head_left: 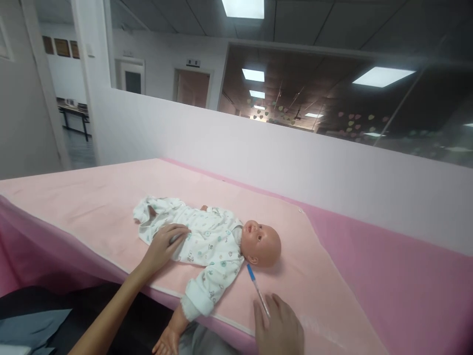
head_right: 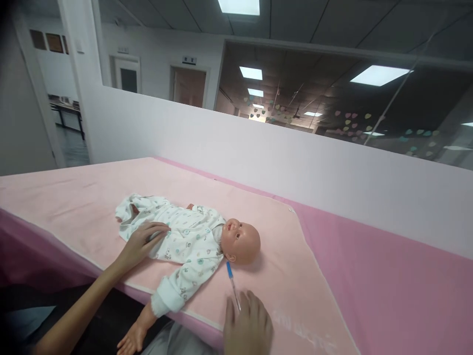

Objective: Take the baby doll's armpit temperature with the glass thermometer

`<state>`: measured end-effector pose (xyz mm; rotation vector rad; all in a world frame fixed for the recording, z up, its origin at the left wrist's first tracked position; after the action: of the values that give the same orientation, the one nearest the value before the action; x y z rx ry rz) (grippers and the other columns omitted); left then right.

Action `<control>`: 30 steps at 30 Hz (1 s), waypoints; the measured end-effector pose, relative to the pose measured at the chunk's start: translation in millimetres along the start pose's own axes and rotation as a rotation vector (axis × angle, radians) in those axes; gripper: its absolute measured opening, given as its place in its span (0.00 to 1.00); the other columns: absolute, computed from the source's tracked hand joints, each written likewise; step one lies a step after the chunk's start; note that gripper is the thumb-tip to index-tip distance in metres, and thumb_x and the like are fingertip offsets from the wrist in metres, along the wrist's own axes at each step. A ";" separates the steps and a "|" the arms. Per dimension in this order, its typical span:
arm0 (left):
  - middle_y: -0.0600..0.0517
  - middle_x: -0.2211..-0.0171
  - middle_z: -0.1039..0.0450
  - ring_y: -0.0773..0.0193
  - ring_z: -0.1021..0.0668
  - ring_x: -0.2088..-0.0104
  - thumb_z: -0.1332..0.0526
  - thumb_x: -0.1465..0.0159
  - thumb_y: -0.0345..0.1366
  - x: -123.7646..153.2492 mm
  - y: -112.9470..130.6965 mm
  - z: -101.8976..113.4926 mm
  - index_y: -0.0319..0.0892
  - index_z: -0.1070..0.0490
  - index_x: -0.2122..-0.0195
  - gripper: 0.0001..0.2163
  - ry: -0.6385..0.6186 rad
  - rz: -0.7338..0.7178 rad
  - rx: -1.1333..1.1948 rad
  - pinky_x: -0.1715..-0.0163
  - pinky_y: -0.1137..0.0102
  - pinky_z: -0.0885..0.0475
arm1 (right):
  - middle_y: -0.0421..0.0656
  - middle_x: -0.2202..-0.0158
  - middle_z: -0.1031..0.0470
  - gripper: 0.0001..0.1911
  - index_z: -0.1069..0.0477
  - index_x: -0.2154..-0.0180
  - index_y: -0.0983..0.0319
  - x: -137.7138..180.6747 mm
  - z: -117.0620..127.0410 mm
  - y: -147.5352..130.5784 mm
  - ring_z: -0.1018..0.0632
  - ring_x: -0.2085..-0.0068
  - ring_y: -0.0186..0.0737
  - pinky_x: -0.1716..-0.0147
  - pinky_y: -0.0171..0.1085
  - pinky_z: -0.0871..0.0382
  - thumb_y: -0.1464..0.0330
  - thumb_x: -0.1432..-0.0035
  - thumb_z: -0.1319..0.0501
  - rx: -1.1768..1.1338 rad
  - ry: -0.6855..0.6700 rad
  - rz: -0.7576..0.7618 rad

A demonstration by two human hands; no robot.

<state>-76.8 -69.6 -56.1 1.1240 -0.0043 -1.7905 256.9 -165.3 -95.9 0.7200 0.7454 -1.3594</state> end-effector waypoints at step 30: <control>0.50 0.57 0.28 0.56 0.28 0.56 0.50 0.37 0.39 2.1 -2.9 0.1 0.47 0.28 0.58 0.13 -0.042 0.006 -0.004 0.56 0.61 0.33 | 0.32 0.88 0.54 0.22 0.51 0.87 0.61 -259.2 54.2 -45.5 0.52 0.84 0.24 0.83 0.30 0.57 0.61 0.49 0.45 -1.094 -0.823 -0.244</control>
<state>-79.1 -69.7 -58.8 1.0825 -0.0288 -1.8075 197.8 -62.9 145.4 -0.7759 0.7546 -1.0803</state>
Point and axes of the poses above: each hand's wrist, its own x-axis away from the middle knuckle, its own z-axis out of the back of the hand, y = z × x, the point moved 1 cm from there along -x, towards the middle knuckle
